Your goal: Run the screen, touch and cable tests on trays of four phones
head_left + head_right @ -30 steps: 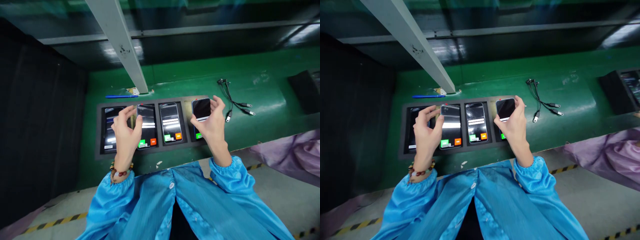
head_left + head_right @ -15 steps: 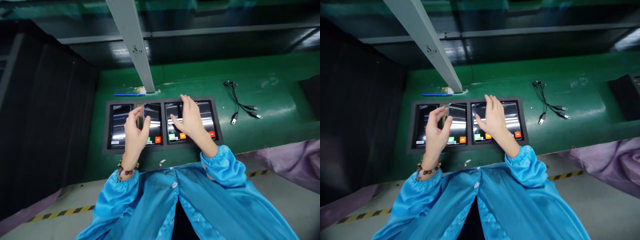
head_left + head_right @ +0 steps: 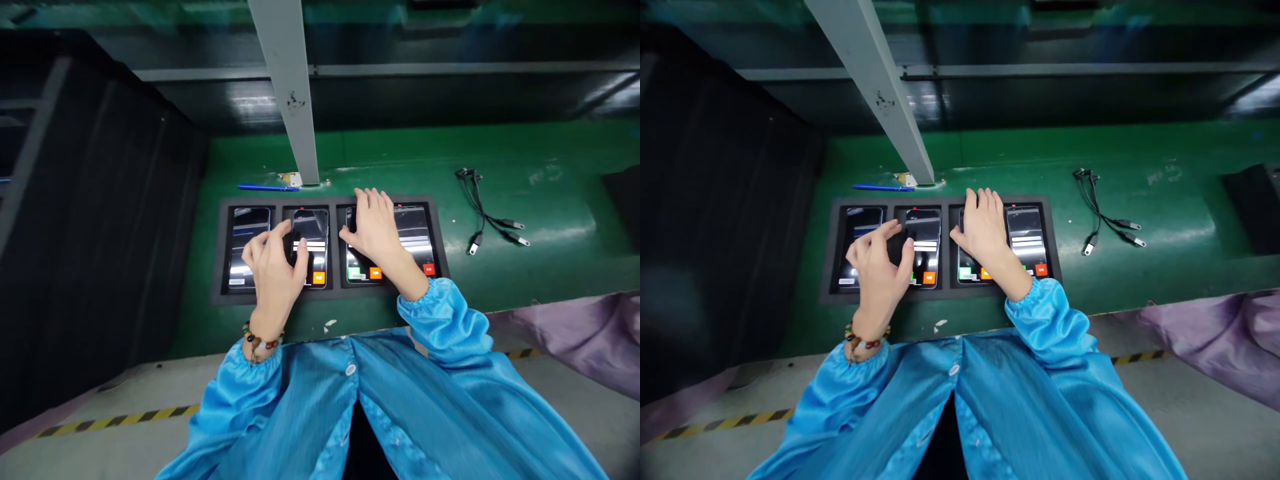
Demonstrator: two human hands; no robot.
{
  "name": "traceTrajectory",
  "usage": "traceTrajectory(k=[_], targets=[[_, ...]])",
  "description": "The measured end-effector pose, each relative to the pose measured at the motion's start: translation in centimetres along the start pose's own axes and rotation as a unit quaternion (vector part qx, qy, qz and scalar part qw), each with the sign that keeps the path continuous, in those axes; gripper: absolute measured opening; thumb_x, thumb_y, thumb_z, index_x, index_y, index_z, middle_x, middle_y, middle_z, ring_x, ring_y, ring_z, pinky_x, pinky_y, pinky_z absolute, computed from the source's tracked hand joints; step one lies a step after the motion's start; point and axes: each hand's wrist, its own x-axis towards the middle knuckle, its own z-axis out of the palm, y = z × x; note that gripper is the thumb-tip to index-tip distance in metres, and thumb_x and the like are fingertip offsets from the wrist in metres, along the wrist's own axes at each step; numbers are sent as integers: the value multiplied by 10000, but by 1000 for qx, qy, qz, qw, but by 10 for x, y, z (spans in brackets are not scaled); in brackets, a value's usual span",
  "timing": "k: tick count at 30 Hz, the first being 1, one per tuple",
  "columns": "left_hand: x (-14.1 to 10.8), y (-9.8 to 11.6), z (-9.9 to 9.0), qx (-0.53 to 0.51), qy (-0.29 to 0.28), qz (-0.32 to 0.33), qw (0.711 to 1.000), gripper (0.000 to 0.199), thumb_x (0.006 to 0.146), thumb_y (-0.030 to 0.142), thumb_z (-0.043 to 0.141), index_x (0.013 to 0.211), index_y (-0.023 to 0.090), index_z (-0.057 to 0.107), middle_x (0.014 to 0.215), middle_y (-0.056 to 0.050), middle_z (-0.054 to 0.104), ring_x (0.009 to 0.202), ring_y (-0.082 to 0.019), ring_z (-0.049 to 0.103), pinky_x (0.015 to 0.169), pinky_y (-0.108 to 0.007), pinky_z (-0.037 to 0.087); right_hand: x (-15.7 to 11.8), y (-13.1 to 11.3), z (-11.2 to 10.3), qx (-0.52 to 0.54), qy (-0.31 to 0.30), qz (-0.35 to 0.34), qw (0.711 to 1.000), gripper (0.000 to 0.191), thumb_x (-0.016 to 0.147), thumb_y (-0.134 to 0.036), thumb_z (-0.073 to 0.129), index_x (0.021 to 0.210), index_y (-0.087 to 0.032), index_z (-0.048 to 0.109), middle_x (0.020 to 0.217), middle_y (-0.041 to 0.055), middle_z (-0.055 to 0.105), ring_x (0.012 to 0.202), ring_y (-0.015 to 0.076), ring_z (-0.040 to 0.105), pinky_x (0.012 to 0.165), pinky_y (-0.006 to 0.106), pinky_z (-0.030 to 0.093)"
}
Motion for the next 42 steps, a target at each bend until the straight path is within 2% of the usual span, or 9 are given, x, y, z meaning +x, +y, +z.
traceTrajectory(k=[7,11,14,18,22,25,30,37,42], targets=[[-4,-9,-5,-19,-5,11,1000,349,1065,371,596,1376,237,683,1364,-91,793,1292,-330,635,1251,-551,309,5,29,-32,171,-62,-9,983,869,844,-375,657,1628,-109,395,1610,268,605,1534,416,579,1282,654,426],[-11,-21,-15,-25,-12,78,997,248,1056,304,617,1272,260,730,1267,-62,825,1207,-283,707,1259,-530,342,-5,32,-40,181,-38,-30,982,792,903,-424,643,1615,-168,411,1647,221,596,1574,373,550,1354,666,313],[-20,-35,-24,-18,-5,145,989,225,1011,243,677,1213,281,768,1131,-53,837,1116,-270,753,1219,-521,397,-43,40,-48,166,40,-33,985,559,1011,-376,549,1545,-213,517,1561,140,699,1540,298,599,1385,606,283],[-31,-55,-34,-20,5,221,975,294,918,184,761,1177,313,810,1039,-50,831,998,-277,778,1126,-526,455,-131,71,-52,112,167,1,980,281,1016,-292,548,1229,-299,731,1172,42,867,1334,311,751,1240,611,464],[-37,-66,-38,-16,3,255,967,326,873,200,786,1166,338,820,1002,-28,820,958,-287,784,1054,-540,481,-184,77,-42,87,157,-10,984,295,971,-231,602,1188,-319,783,1206,35,858,1254,315,782,1178,604,494],[-39,-67,-38,-8,0,264,965,339,861,224,783,1176,343,821,973,-17,811,953,-289,784,1038,-545,487,-175,49,-33,96,155,-43,982,380,992,-238,574,1314,-314,763,1268,58,843,1321,311,746,1188,595,482],[-43,-70,-36,7,-22,270,963,366,840,255,773,1189,353,823,929,-30,818,986,-295,794,1079,-525,470,-145,11,-31,131,7,-118,984,444,1037,-238,516,1417,-327,728,1291,22,845,1484,277,645,1288,578,398],[-38,-67,-37,5,-32,229,973,315,887,297,746,1190,334,823,1087,-70,812,1041,-304,775,1159,-566,446,-158,79,-46,87,156,56,982,424,1085,-378,422,1296,-283,778,1269,81,839,1412,335,682,1226,637,457],[-23,-52,-28,-10,-8,178,984,341,967,262,705,1292,316,792,1172,-106,780,1163,-323,734,1206,-600,420,-164,99,-42,112,178,64,976,399,1106,-354,432,1297,-250,767,1240,100,840,1408,333,678,1178,610,536]])
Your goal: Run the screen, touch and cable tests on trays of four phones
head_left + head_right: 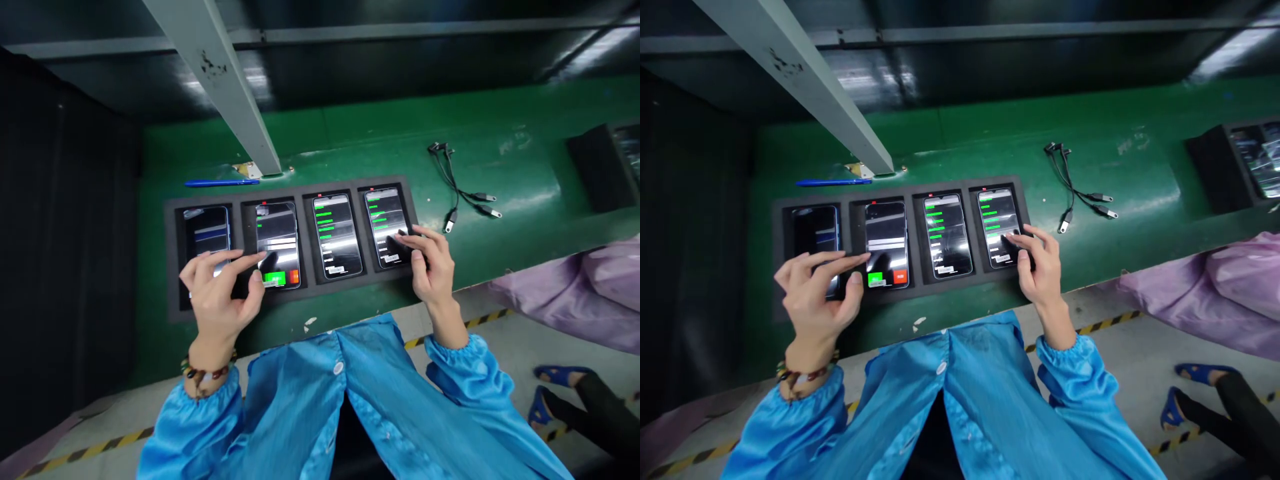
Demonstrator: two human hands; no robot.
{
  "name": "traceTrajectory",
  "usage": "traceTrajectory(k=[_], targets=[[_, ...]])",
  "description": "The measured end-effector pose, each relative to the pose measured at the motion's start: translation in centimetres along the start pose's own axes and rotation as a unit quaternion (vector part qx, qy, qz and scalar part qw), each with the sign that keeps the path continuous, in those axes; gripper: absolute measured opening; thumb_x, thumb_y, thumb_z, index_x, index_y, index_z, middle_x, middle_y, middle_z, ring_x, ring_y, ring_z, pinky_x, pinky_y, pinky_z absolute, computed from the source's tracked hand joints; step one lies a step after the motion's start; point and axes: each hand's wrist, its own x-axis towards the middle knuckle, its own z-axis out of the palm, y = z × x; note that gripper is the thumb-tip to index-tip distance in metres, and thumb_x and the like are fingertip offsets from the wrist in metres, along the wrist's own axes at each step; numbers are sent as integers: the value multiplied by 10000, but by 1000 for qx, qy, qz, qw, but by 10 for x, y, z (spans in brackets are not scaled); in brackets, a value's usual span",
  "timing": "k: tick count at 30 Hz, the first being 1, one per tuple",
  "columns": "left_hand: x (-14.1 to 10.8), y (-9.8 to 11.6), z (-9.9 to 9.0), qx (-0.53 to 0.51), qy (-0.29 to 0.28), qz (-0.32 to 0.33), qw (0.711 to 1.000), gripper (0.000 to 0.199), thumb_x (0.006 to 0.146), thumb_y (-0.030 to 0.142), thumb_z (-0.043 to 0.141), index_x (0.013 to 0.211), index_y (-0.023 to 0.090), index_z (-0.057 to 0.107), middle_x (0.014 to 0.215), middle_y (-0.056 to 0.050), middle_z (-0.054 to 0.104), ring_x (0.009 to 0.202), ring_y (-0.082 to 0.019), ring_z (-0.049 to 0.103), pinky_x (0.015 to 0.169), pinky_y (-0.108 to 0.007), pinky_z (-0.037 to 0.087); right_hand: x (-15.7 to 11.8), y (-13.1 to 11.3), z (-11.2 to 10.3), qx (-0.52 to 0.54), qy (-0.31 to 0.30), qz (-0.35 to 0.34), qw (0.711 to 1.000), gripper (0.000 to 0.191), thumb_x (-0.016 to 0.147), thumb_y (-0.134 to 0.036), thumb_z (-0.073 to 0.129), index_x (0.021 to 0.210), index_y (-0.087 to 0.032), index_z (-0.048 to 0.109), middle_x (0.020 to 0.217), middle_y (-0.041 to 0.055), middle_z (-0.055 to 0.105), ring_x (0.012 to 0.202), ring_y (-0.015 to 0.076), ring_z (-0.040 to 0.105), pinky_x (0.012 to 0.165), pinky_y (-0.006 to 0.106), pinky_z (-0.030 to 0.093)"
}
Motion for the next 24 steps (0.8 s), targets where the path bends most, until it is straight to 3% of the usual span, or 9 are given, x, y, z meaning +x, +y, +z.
traceTrajectory(k=[5,9,12,18,21,24], targets=[[5,1,8,1,2,3,1000,324,967,236,715,1278,293,787,1150,-113,776,1166,-326,730,1188,-601,428,-4,2,4,17,-36,-5,999,385,1085,-328,446,1283,-278,773,1226,82,846,1418,337,672,1163,618,542],[2,0,7,2,6,6,1000,317,959,210,706,1250,298,795,1117,-100,786,1150,-314,739,1188,-585,430,-5,-3,4,-17,-39,-10,999,367,1061,-302,478,1272,-303,778,1234,59,841,1408,326,672,1225,623,460],[3,1,7,6,10,-3,1000,297,964,207,688,1223,293,805,1108,-97,796,1151,-307,742,1193,-572,432,0,-23,9,-27,-43,-34,998,376,1061,-280,472,1277,-306,778,1276,54,825,1390,311,678,1247,605,425],[5,4,8,19,40,-33,998,255,993,219,634,1158,260,825,1062,-91,807,1107,-284,749,1162,-539,440,17,-64,33,11,-123,-109,986,402,1094,-230,443,1397,-241,706,1386,100,776,1466,292,627,1224,551,446],[4,3,8,14,34,-35,999,271,987,210,616,1154,252,825,1027,-67,827,1120,-287,750,1165,-529,427,19,-65,36,18,-133,-114,984,398,1095,-218,456,1419,-260,683,1394,85,777,1484,303,612,1242,566,420],[3,2,8,11,13,-38,999,292,971,202,610,1159,265,824,1010,-40,842,1145,-295,748,1187,-533,406,18,-55,31,37,-99,-94,990,401,1098,-217,464,1427,-292,683,1372,60,795,1467,316,623,1222,576,418]])
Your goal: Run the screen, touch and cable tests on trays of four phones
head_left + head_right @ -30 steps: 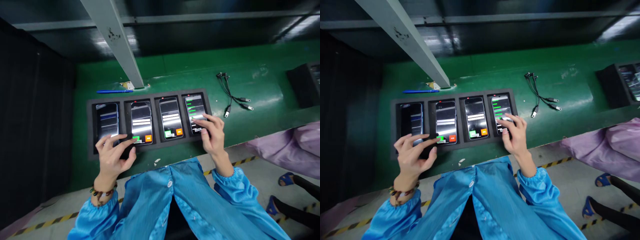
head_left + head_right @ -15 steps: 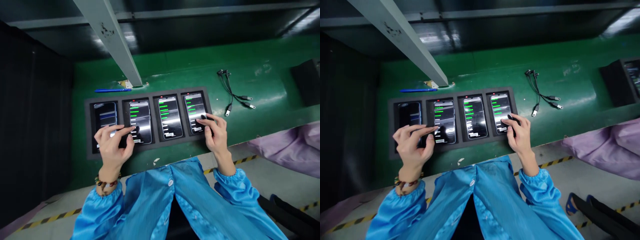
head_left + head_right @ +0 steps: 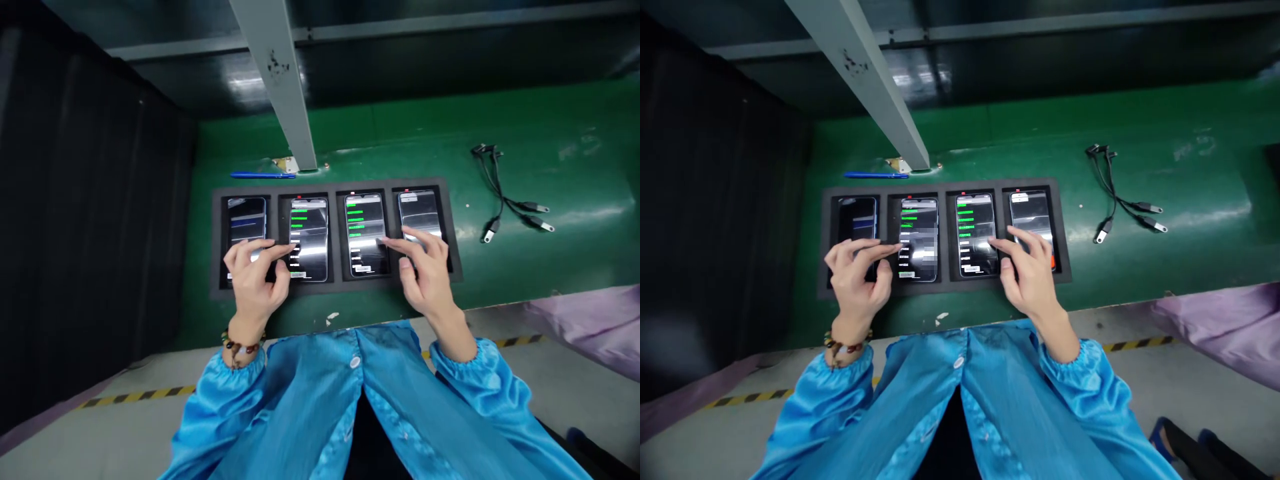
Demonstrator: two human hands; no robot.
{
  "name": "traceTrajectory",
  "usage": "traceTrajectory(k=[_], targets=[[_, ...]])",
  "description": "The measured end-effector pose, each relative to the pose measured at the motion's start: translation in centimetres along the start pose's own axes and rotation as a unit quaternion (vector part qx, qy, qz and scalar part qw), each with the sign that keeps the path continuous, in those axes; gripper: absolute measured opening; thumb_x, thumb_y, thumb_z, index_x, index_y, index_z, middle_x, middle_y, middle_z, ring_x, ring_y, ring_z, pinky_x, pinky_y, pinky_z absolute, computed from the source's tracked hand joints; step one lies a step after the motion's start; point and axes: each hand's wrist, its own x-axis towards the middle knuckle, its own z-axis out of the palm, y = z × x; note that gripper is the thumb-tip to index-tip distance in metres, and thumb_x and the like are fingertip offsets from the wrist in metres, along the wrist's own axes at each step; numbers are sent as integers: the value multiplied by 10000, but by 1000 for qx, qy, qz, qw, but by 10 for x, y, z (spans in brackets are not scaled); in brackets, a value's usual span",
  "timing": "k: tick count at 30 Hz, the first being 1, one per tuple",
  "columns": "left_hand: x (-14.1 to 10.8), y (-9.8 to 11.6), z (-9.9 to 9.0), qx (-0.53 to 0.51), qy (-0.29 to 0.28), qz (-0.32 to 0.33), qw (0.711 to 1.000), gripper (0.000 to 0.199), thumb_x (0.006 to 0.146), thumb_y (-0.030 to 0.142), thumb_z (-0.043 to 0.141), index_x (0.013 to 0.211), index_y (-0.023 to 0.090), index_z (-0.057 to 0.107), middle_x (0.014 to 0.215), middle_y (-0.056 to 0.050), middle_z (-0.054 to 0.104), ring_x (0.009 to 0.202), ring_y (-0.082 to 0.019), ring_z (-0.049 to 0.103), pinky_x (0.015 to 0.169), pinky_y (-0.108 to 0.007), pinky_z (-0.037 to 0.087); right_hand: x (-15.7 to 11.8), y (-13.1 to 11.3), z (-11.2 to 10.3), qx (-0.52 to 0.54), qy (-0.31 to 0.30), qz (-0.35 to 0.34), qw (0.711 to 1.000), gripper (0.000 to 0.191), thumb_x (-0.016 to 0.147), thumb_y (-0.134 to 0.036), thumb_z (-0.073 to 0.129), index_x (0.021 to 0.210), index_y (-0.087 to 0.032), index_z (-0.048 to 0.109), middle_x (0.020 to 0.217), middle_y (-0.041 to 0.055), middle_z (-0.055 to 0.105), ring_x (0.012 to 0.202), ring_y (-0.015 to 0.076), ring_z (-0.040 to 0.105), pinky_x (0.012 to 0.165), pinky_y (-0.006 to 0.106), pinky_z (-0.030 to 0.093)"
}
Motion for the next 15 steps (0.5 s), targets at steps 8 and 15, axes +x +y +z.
traceTrajectory(k=[8,15], targets=[[7,7,-1,15,-63,-27,998,482,976,212,552,1425,259,720,1327,-76,790,1375,-325,626,1290,-554,290,-10,25,-19,-3,74,72,995,378,1143,-336,451,1403,-273,718,1341,93,806,1443,360,631,1216,640,432],[9,6,-1,24,-104,-21,994,535,980,257,563,1508,263,643,1366,-88,764,1421,-350,584,1340,-585,209,-11,35,-23,-4,94,117,989,378,1134,-349,459,1412,-264,701,1390,118,765,1472,347,600,1249,644,446]])
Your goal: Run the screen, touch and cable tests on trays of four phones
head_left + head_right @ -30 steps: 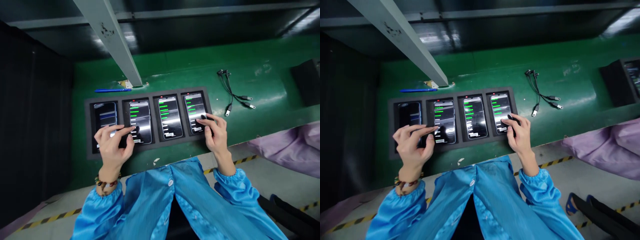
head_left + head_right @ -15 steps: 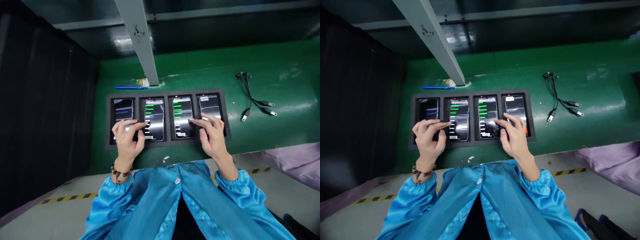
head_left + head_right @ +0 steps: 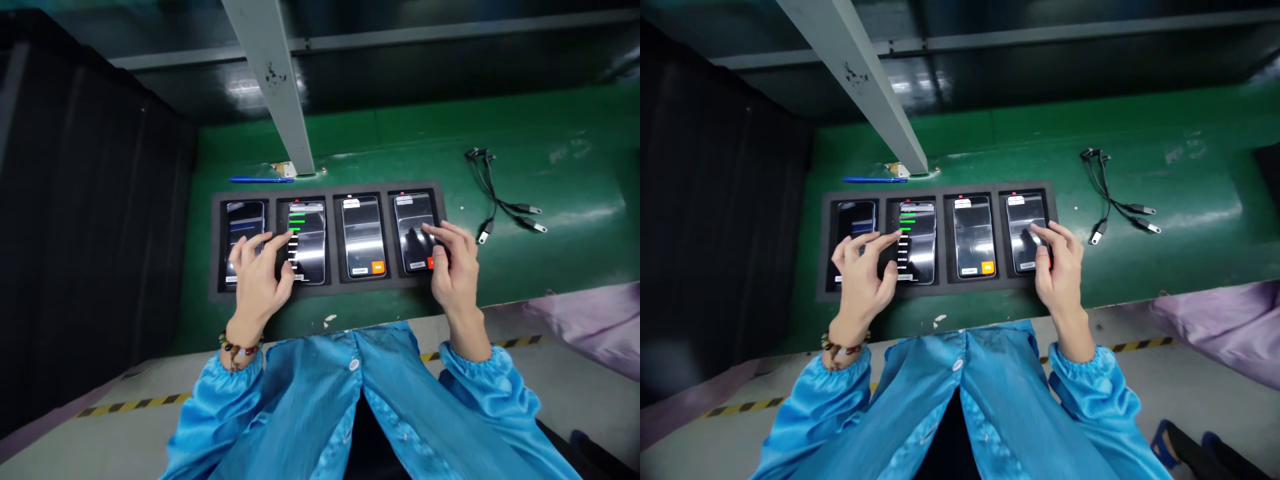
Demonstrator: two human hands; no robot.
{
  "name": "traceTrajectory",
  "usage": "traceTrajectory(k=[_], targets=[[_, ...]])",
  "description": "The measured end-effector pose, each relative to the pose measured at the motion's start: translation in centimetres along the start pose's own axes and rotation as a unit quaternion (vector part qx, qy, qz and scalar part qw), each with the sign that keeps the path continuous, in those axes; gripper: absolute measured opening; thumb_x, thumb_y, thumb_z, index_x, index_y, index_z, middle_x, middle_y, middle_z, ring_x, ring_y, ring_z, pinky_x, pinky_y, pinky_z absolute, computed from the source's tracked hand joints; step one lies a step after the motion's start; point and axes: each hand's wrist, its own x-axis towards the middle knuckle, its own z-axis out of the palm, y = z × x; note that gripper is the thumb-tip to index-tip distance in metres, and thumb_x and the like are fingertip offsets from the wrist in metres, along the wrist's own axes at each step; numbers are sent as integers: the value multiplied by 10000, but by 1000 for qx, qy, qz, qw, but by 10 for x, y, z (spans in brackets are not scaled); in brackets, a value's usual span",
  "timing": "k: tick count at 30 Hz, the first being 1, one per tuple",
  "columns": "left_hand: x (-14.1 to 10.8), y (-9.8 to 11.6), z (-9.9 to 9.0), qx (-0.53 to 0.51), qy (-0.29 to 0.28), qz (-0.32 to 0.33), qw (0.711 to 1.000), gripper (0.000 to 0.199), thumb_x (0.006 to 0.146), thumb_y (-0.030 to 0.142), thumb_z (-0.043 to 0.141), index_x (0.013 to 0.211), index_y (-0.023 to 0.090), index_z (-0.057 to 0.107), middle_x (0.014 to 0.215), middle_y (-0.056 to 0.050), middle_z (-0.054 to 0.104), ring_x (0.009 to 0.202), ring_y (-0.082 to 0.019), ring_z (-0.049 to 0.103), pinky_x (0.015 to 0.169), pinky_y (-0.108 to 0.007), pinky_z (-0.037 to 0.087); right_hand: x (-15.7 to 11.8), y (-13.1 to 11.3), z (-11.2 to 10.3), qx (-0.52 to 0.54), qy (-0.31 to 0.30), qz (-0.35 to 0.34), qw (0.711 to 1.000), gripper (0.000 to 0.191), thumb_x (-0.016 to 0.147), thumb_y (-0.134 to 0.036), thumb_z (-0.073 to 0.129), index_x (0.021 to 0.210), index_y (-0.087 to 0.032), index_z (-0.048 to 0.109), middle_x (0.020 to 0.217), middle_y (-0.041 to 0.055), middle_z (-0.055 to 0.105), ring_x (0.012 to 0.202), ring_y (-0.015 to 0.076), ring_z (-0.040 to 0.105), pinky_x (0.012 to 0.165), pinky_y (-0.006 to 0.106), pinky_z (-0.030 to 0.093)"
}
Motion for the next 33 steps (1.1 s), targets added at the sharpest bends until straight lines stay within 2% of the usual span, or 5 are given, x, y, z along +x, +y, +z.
traceTrajectory(k=[8,13,22,27,33], targets=[[24,27,17,6,0,-39,999,832,930,530,779,1635,204,482,1779,-227,379,1636,-463,357,1324,-648,307,6,-7,17,-63,-8,85,994,450,1066,-382,519,1478,-219,596,1489,183,669,1520,396,495,1251,699,393],[38,43,31,12,-19,-88,996,922,872,407,811,1681,190,426,1837,-241,217,1686,-499,249,1330,-683,321,14,-13,25,-25,-4,121,992,367,1054,-438,531,1332,-229,645,1393,176,710,1427,391,527,1213,691,414],[79,51,31,84,-44,-129,987,790,953,334,663,1686,198,403,1804,-259,248,1579,-554,335,1132,-815,470,30,-8,37,12,-5,116,993,397,1053,-372,499,1420,-256,594,1470,144,697,1454,353,529,1241,657,400],[89,54,37,67,-36,-123,990,622,961,270,576,1575,174,554,1556,-295,498,1403,-552,482,1047,-831,479,30,-10,39,34,22,137,990,322,1017,-359,524,1291,-248,651,1360,138,737,1389,348,550,1212,635,422],[87,50,47,26,11,-116,993,519,907,234,579,1418,205,659,1421,-270,566,1313,-528,511,1050,-894,401,30,-11,37,46,32,160,986,162,998,-353,512,1054,-272,640,1247,106,778,1292,336,575,1169,615,427]])
